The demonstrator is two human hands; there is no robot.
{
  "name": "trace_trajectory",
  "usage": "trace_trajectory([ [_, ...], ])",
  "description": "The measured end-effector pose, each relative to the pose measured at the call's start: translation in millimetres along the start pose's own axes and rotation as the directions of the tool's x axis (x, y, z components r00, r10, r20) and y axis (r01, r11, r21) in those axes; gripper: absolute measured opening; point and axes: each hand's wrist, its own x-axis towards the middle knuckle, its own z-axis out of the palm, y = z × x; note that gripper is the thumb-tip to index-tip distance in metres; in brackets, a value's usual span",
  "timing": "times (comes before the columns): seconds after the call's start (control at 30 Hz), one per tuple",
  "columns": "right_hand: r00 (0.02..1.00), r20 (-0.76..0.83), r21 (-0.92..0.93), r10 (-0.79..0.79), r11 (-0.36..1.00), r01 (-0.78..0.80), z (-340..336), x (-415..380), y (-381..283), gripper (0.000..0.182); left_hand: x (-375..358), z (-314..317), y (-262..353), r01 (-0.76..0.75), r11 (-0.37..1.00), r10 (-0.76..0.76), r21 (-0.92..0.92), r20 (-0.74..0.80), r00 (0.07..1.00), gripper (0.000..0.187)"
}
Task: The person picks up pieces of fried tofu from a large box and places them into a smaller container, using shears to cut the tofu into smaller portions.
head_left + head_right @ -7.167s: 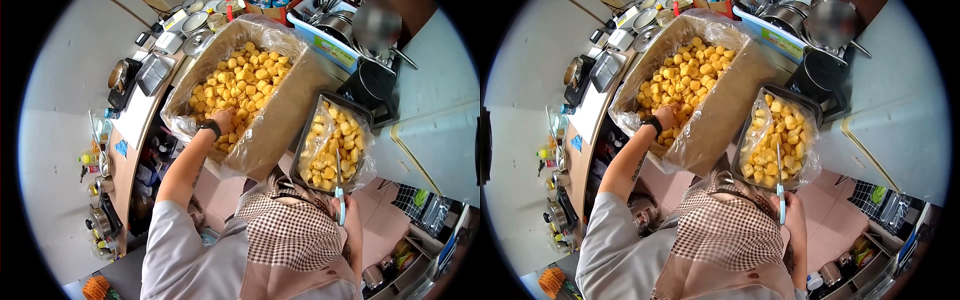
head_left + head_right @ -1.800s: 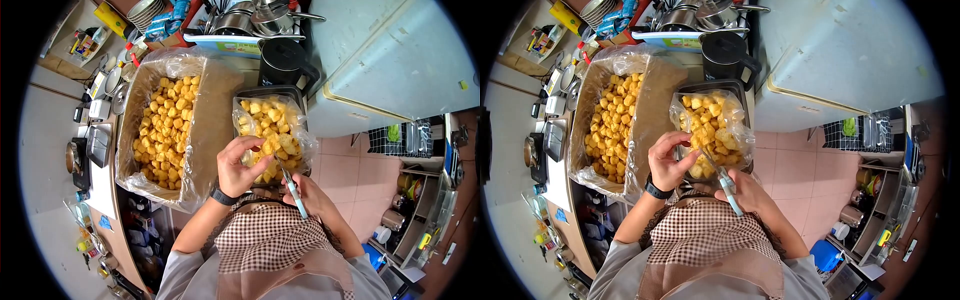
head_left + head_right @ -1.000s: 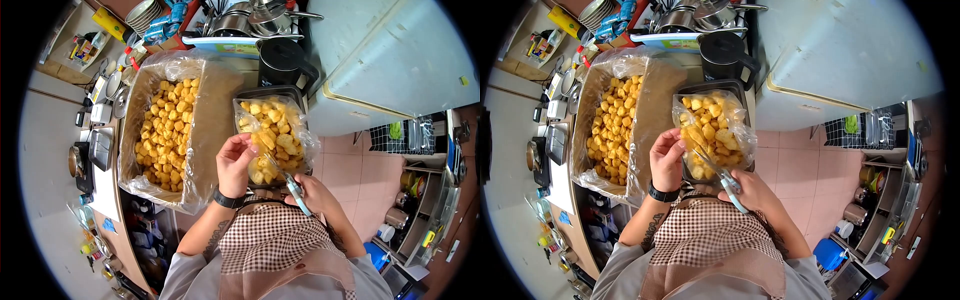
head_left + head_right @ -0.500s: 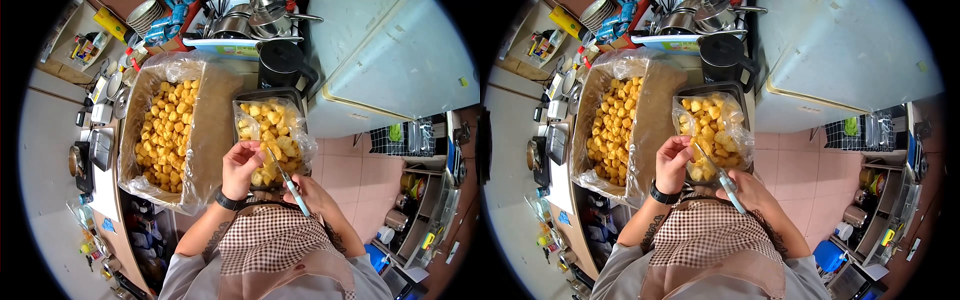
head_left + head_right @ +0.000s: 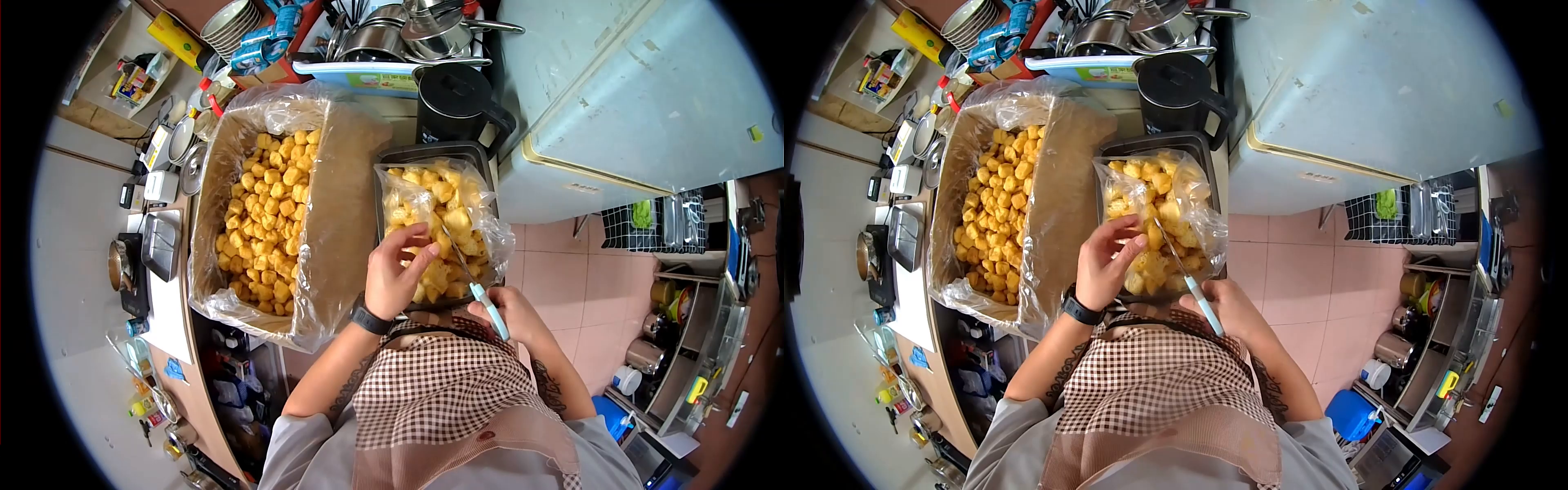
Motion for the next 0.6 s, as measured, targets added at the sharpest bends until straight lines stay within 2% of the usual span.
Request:
trace_trajectory([
  [0.03, 1.0, -0.025, -0.017, -0.016, 1.0, 0.016, -1, -1, 5, 0.039, 0, -2, 2, -0.134, 0.976, 0.145, 0.17, -0.054, 0.988, 0.037],
  [0.1, 0.997, -0.067, -0.052, -0.047, 0.998, 0.044, -3, -3, 12, 0.048, -1, -6, 4, -0.336, 0.795, 0.434, 0.505, -0.088, 0.896, 0.045],
  [0.13, 0.999, -0.049, -0.083, -0.019, 0.996, 0.015, -7, -4, 15, 0.048, 2, -7, -5, -0.393, 0.757, 0.51, 0.522, -0.096, 0.855, 0.052],
  [0.23, 0.994, -0.111, -0.12, 0.012, 0.992, -0.025, -13, -12, 8, 0.048, 10, -5, -2, -0.378, 0.572, 0.522, 0.728, 0.033, 0.853, 0.058],
  [0.27, 0.997, -0.079, -0.198, 0.015, 0.98, -0.03, -18, -14, 5, 0.051, 13, -6, -1, -0.363, 0.554, 0.511, 0.75, 0.038, 0.859, 0.055],
  [0.37, 0.996, 0.068, -0.476, 0.058, 0.879, -0.019, -29, -21, -17, 0.056, 13, -40, -1, -0.261, 0.49, 0.482, 0.832, -0.009, 0.876, 0.052],
  [0.4, 0.996, 0.054, -0.559, 0.067, 0.829, -0.025, -29, -22, -25, 0.059, 9, -52, 7, -0.241, 0.498, 0.54, 0.833, -0.081, 0.838, 0.054],
  [0.43, 1.0, 0.011, -0.556, 0.028, 0.831, -0.017, -28, -21, -22, 0.058, 5, -65, 15, -0.222, 0.507, 0.595, 0.833, -0.152, 0.789, 0.055],
  [0.5, 0.996, -0.067, -0.558, -0.053, 0.83, 0.006, -26, -16, -13, 0.056, -5, -95, 14, -0.159, 0.495, 0.618, 0.855, -0.218, 0.755, 0.053],
  [0.53, 0.994, -0.061, -0.563, -0.093, 0.825, 0.043, -28, -19, -21, 0.052, -12, -106, 16, -0.156, 0.535, 0.605, 0.83, -0.247, 0.757, 0.049],
  [0.6, 0.998, -0.022, -0.483, -0.053, 0.875, 0.036, -34, -24, -23, 0.053, -23, -121, 16, -0.175, 0.568, 0.582, 0.804, -0.243, 0.776, 0.046],
])
